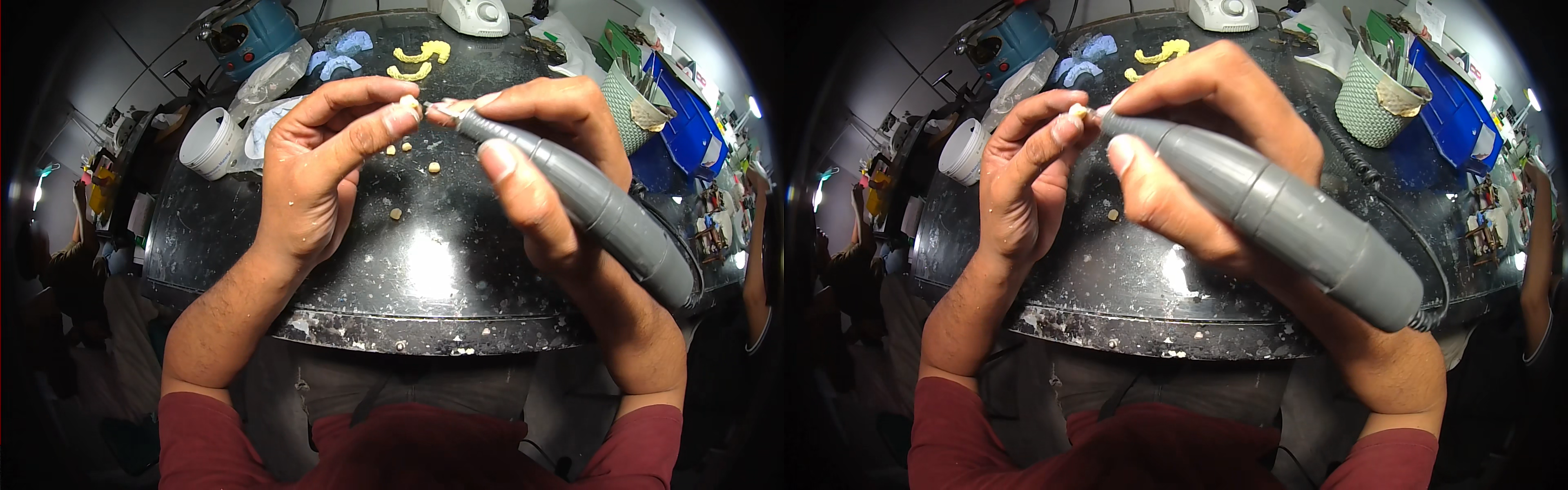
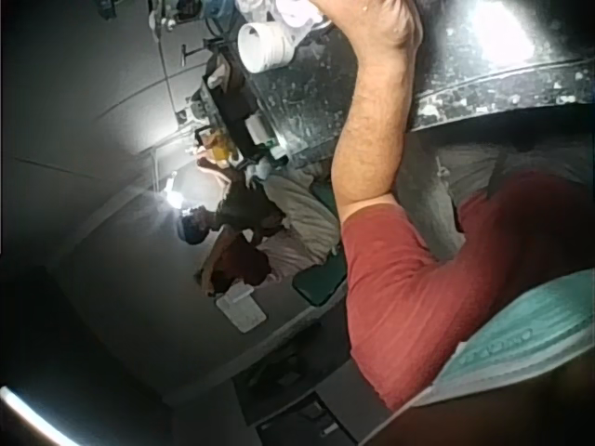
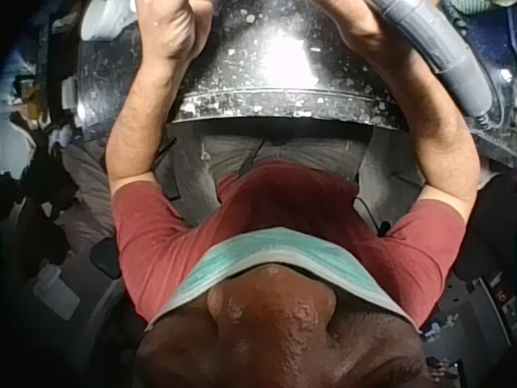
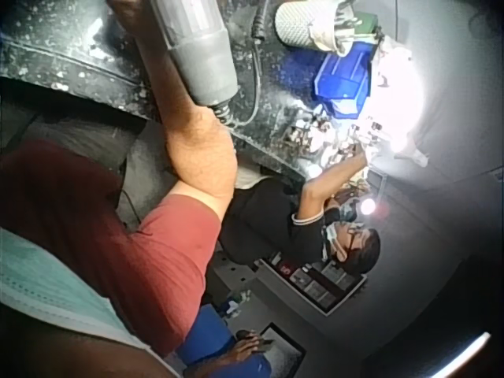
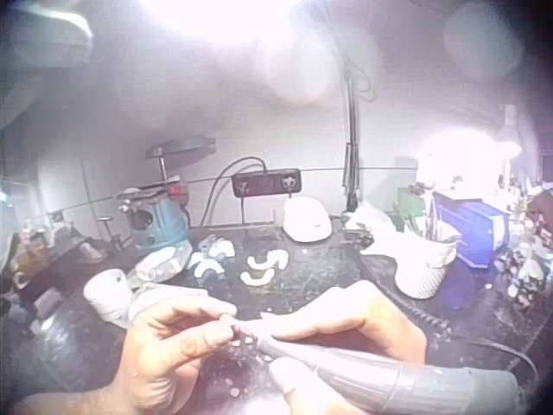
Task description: The person holds a small white dental component and uses a rotary tool to grind its surface. The person repeatedly picks up and puts down different components on the workbench to work on them.
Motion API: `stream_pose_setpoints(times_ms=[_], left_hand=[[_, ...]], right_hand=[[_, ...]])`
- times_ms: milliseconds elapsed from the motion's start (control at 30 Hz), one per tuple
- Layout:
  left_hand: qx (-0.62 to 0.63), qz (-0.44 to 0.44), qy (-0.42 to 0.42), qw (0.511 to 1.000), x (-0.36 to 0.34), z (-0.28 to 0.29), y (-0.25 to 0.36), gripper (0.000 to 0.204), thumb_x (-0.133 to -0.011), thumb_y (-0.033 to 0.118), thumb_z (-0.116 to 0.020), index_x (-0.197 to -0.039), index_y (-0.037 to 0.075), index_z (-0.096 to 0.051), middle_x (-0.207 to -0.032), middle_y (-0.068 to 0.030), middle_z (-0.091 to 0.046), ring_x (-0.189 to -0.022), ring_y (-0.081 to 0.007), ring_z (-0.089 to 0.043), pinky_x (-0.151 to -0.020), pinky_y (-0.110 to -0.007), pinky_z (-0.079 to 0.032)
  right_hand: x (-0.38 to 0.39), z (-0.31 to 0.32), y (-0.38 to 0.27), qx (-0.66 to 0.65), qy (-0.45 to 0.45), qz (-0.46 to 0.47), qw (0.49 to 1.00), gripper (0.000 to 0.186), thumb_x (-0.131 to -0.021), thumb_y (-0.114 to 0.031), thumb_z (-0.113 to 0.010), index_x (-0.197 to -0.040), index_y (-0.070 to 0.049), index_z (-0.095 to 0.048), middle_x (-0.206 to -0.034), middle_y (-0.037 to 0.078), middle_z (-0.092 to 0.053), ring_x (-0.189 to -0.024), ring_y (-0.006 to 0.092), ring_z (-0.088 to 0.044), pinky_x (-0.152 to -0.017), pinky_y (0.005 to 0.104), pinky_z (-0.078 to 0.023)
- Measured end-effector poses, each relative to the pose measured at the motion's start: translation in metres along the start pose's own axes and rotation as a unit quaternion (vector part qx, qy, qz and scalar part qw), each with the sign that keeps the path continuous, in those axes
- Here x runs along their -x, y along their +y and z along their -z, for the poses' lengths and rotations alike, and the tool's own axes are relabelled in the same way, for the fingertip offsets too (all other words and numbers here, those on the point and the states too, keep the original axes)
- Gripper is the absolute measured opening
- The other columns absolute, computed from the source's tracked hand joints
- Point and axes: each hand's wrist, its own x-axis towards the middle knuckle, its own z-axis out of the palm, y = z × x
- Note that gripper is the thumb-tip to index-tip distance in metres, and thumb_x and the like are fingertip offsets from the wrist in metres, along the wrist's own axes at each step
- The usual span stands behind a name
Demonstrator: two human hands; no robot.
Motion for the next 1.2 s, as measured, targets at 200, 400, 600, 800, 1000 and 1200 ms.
stream_pose_setpoints(times_ms=[200,400,600,800,1000,1200], left_hand=[[-0.546,-0.118,-0.111,0.822,-0.005,0.011,0.001,0.018,-0.079,0.005,-0.071,-0.096,0.005,-0.073,-0.093,-0.0058,-0.069,-0.09,-0.0178,-0.061,-0.084,-0.029,-0.046],[-0.611,-0.142,-0.077,0.775,-0.002,0.013,0.002,0.022,-0.074,0.008,-0.073,-0.096,0.006,-0.072,-0.098,-0.0062,-0.062,-0.096,-0.0206,-0.058,-0.085,-0.031,-0.045],[-0.537,-0.198,0.116,0.811,-0.025,0.035,0.058,0.031,-0.086,0.016,-0.07,-0.064,0.002,-0.053,-0.06,0.0031,-0.04,-0.057,-0.0058,-0.037,-0.052,-0.025,-0.031],[-0.649,-0.129,-0.046,0.748,-0.035,0.091,0.08,0.031,-0.076,0.014,-0.071,-0.107,0.013,-0.069,-0.111,-0.0023,-0.054,-0.102,-0.0159,-0.05,-0.08,-0.027,-0.04],[-0.758,0.006,-0.03,0.651,-0.038,0.095,0.048,0.017,-0.069,0.016,-0.076,-0.083,0.007,-0.076,-0.105,-0.0123,-0.065,-0.105,-0.0269,-0.056,-0.09,-0.035,-0.045],[-0.747,0.029,-0.003,0.664,-0.04,0.096,0.038,0.018,-0.067,0.012,-0.077,-0.082,0.001,-0.075,-0.09,-0.0161,-0.069,-0.088,-0.0287,-0.066,-0.082,-0.036,-0.049]], right_hand=[[-0.005,-0.003,0.023,-0.048,0.083,-0.03,0.995,0.022,-0.087,-0.017,-0.06,-0.1,0.002,-0.057,-0.1,0.011,-0.061,-0.095,0.0164,-0.061,-0.086,0.0289,-0.047],[-0.009,-0.01,0.048,-0.079,0.08,-0.071,0.991,0.014,-0.086,-0.013,-0.067,-0.093,-0.003,-0.06,-0.083,0.001,-0.061,-0.076,0.0064,-0.056,-0.07,0.0218,-0.045],[-0.01,0.001,0.066,-0.059,0.102,-0.1,0.988,0.015,-0.087,-0.018,-0.067,-0.093,-0.005,-0.061,-0.086,0.001,-0.062,-0.082,0.0077,-0.056,-0.077,0.0234,-0.044],[-0.01,0.002,0.059,-0.062,0.098,-0.108,0.987,0.015,-0.087,-0.017,-0.067,-0.094,-0.005,-0.061,-0.085,0.001,-0.061,-0.082,0.0076,-0.055,-0.076,0.0236,-0.044],[-0.01,0.001,0.05,-0.034,0.081,-0.095,0.992,0.014,-0.087,-0.016,-0.066,-0.093,-0.004,-0.061,-0.085,0.001,-0.061,-0.081,0.0076,-0.055,-0.075,0.0241,-0.044],[-0.011,0.0,0.05,-0.034,0.075,-0.109,0.991,0.013,-0.087,-0.016,-0.066,-0.092,-0.004,-0.061,-0.085,0.001,-0.061,-0.081,0.0075,-0.056,-0.076,0.0239,-0.045]])
